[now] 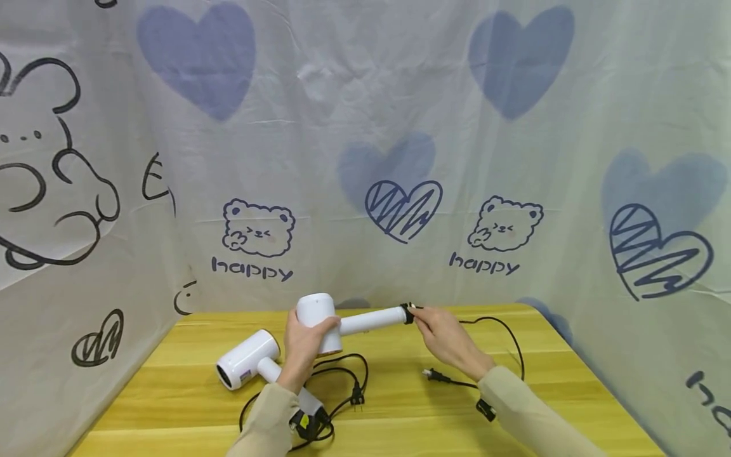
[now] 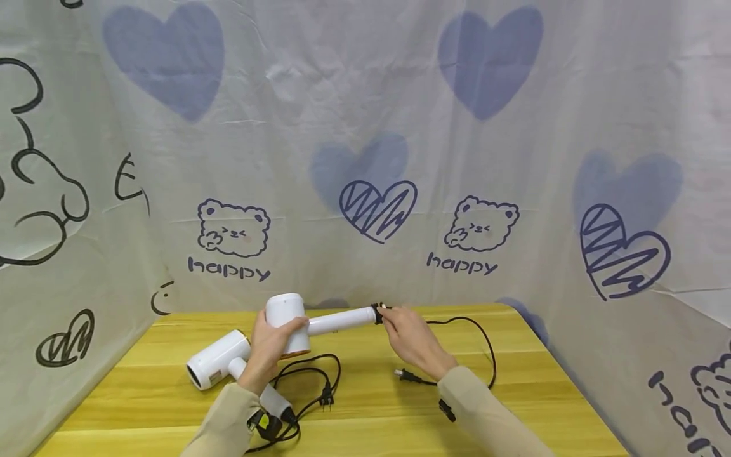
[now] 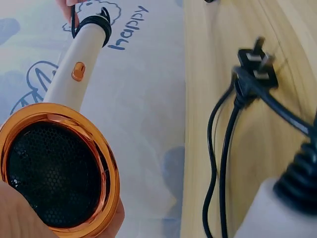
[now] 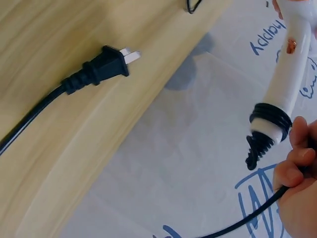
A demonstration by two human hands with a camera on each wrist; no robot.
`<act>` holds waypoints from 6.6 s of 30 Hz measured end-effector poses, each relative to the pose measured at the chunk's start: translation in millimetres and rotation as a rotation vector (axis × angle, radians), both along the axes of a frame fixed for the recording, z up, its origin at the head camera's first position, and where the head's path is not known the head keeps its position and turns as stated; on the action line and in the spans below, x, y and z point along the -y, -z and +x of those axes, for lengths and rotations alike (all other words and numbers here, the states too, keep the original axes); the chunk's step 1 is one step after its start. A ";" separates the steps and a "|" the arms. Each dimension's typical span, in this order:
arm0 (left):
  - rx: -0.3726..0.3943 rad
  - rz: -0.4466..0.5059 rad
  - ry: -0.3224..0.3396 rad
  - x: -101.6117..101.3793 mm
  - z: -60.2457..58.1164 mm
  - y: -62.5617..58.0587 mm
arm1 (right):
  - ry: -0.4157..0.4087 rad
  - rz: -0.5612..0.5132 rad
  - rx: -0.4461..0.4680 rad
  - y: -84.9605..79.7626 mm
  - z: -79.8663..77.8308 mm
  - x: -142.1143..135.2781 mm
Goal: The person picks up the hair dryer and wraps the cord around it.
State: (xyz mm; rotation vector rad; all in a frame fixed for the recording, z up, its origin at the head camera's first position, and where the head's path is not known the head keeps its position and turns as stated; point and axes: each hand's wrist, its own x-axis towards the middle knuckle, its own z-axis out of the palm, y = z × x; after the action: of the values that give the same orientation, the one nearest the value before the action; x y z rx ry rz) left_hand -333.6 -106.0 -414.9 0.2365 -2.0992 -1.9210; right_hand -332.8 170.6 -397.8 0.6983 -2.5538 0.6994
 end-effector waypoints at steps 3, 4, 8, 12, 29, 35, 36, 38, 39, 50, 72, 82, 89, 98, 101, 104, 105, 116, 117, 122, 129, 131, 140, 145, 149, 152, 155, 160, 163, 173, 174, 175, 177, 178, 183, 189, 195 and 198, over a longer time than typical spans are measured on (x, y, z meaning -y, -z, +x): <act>0.009 0.046 -0.012 -1.2 -1.2 1.0 | -0.013 0.010 -0.031 3.0 1.5 -0.6; 0.013 0.059 -0.014 -1.9 -1.2 1.0 | -0.018 0.011 -0.041 4.1 1.9 -0.9; 0.027 0.120 -0.015 -4.2 -1.8 2.2 | -0.052 0.004 -0.089 10.0 2.0 -3.9; 0.053 0.199 -0.016 -4.2 -2.2 4.1 | -0.077 0.011 -0.128 18.5 1.6 -9.9; 0.124 0.300 0.180 -4.3 -3.1 4.3 | 0.096 -0.320 0.469 10.4 -26.3 -39.0; 0.161 0.294 0.278 -0.7 -4.1 9.0 | 0.072 -0.304 0.487 10.2 -34.8 -42.3; 0.167 0.288 0.291 0.5 -3.9 9.5 | 0.067 -0.300 0.486 10.0 -36.0 -42.6; 0.172 0.270 0.310 3.2 -4.4 10.4 | 0.040 -0.291 0.473 9.3 -38.3 -43.6; 0.171 0.258 0.324 4.4 -4.4 10.1 | 0.025 -0.283 0.460 8.1 -39.4 -44.5; 0.079 -0.033 0.390 11.0 -4.2 -2.0 | -0.042 -0.061 0.280 -8.4 -40.1 -44.7; -0.080 -0.220 -0.023 -17.2 0.4 -10.6 | 0.078 -0.149 0.056 -19.1 -11.4 -3.3; -0.018 0.142 -0.044 -18.3 -4.0 -7.6 | 0.004 -0.161 -0.094 -10.2 -11.2 -5.6; 0.046 0.303 -0.079 -9.0 -5.1 -7.4 | -0.053 -0.085 -0.116 0.7 -7.8 -16.0; 0.096 0.428 0.023 0.7 -10.1 -10.6 | -0.108 -0.302 0.398 0.2 -26.0 -43.0; 0.083 0.499 0.096 3.3 -11.8 -14.2 | -0.104 -0.349 0.546 0.3 -36.7 -56.3; 0.085 0.550 0.152 6.4 -12.0 -18.6 | -0.067 -0.343 0.605 6.1 -45.4 -71.0; 0.089 0.547 0.164 7.1 -11.8 -19.6 | -0.034 -0.331 0.602 8.9 -47.2 -76.2; 0.152 0.333 0.409 4.0 -5.6 -10.7 | 0.276 -0.204 0.386 -1.5 -56.0 -74.7; 0.162 0.320 0.453 3.5 -4.7 -9.9 | 0.280 -0.179 0.362 -4.3 -57.4 -71.8; 0.186 0.258 0.575 3.0 -3.3 -7.6 | 0.276 -0.129 0.315 -20.9 -59.7 -59.1; 0.145 0.102 0.562 4.9 -7.3 -8.1 | 0.223 -0.139 0.151 -39.6 -57.7 -50.7; 0.119 0.017 0.527 4.6 -7.1 -8.1 | 0.214 -0.112 0.103 -41.6 -57.6 -47.6; 0.011 -0.232 0.288 -2.0 -10.8 -5.3 | 0.237 -0.053 -0.120 -54.5 -51.6 -33.9; -0.012 -0.324 0.137 -5.2 -12.4 -5.1 | 0.262 -0.048 -0.140 -55.8 -42.9 -22.5; -0.032 -0.366 0.024 -8.7 -11.1 -4.8 | 0.216 -0.076 -0.172 -51.7 -36.0 -13.3; -0.039 -0.372 -0.026 -9.7 -12.1 -6.1 | 0.182 -0.105 -0.193 -47.6 -30.0 -8.3; -0.029 -0.341 -0.086 -5.7 -16.6 -8.2 | 0.148 -0.104 -0.244 -43.3 -26.3 -5.8; 0.025 -0.215 -0.161 4.5 -22.6 -10.5 | 0.034 -0.050 -0.326 -33.1 -22.8 -3.4; 0.043 -0.142 -0.154 6.9 -24.0 -11.0 | -0.033 -0.039 -0.330 -25.2 -20.4 -3.0; 0.061 0.192 -0.076 8.1 -20.6 -15.5 | -0.155 0.035 -0.355 -6.5 -16.2 -8.0; 0.070 0.216 -0.063 8.5 -19.7 -16.3 | -0.165 0.045 -0.346 -3.8 -15.6 -9.4; 0.077 0.236 -0.053 8.8 -18.9 -17.1 | -0.170 0.059 -0.332 -1.2 -14.9 -11.0; 0.094 0.262 -0.039 9.8 -17.7 -18.0 | -0.172 0.075 -0.288 3.2 -14.4 -14.8; 0.099 0.269 -0.034 10.2 -17.2 -18.4 | -0.162 0.077 -0.255 4.6 -14.8 -16.7; 0.115 0.313 -0.029 9.5 -15.8 -16.6 | -0.090 0.039 -0.042 4.9 -21.1 -23.4; 0.134 0.417 -0.019 6.5 -12.2 -11.6 | -0.074 -0.086 0.201 5.1 -25.1 -25.9; 0.192 0.590 0.028 7.3 -13.5 -5.2 | -0.148 -0.125 0.273 10.9 -24.4 -26.4; 0.204 0.662 0.055 9.0 -14.4 -5.1 | -0.163 -0.117 0.299 14.8 -24.4 -28.1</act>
State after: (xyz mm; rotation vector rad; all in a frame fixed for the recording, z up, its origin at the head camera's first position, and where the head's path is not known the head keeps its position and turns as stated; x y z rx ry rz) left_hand -347.9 -115.0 -409.7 0.5290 -1.5065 -2.6668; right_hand -357.2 198.8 -412.6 0.8221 -2.7139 1.0701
